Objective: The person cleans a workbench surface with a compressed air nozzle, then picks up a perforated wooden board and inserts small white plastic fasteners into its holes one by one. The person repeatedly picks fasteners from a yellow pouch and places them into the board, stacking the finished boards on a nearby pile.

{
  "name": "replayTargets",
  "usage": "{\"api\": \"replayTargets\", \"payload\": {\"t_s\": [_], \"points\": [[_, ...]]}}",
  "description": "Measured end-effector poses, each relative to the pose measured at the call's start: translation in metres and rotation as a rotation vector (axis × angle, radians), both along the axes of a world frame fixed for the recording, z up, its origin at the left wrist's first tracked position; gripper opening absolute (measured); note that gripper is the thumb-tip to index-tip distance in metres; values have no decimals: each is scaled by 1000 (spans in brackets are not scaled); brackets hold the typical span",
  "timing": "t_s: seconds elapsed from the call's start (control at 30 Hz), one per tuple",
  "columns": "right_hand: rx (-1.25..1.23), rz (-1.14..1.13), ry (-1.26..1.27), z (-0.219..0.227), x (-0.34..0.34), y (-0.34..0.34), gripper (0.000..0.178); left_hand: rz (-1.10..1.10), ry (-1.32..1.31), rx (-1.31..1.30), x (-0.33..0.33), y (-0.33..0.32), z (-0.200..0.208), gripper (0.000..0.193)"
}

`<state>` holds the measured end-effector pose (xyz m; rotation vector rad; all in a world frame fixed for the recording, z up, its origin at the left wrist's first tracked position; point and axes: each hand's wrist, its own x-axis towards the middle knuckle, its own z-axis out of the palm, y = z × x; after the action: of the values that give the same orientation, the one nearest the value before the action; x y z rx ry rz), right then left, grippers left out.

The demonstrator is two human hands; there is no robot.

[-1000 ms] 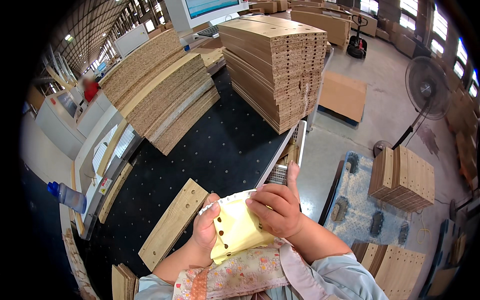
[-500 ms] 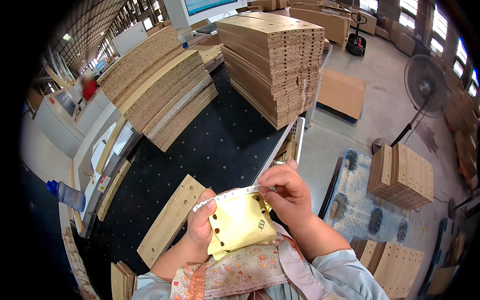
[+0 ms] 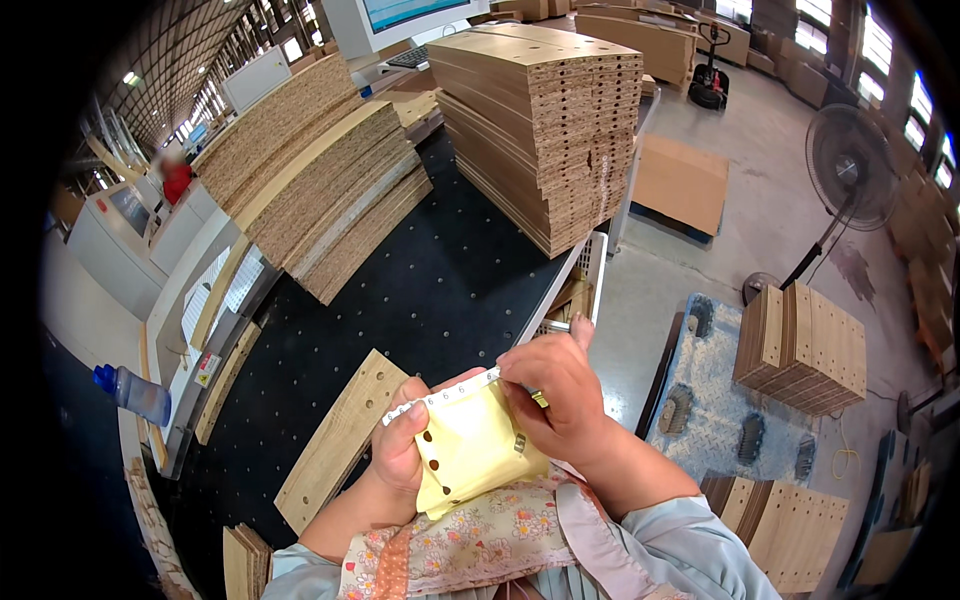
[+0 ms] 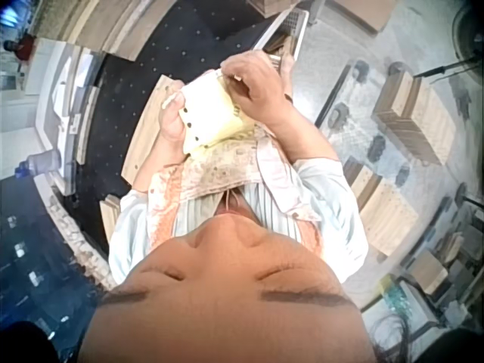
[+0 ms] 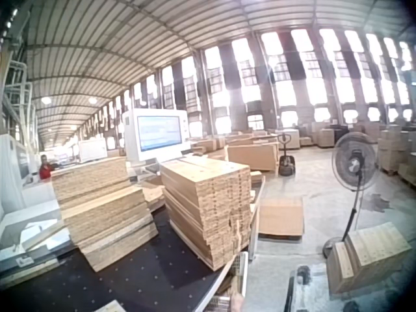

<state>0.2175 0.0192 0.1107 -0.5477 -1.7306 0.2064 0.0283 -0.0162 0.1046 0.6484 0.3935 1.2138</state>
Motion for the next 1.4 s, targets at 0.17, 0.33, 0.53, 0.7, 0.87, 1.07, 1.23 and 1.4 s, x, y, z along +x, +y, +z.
{"api": "replayTargets", "payload": {"t_s": [0.17,0.33,0.53,0.7,0.87,1.07,1.23,1.4], "points": [[63,-17,29,-2,0,-1,36,-77,-50,-5,4,0,2,19],[99,-8,31,-2,-1,-3,35,-138,-129,-53,-1,1,-9,17],[138,-32,33,-4,-4,-2,35,-123,-75,-66,-2,0,-11,15],[39,19,57,-3,-6,1,32,-121,-106,-82,-7,1,-11,16],[-202,151,183,-11,-9,1,28,-132,-10,-68,-13,1,-14,12],[-428,293,329,-20,-1,0,28,-38,-113,-116,-7,3,0,16],[-525,456,574,-12,-4,-2,29,54,68,3,-14,4,-1,16],[-331,258,234,-3,-4,-5,34,99,220,183,-12,0,7,15]]}}
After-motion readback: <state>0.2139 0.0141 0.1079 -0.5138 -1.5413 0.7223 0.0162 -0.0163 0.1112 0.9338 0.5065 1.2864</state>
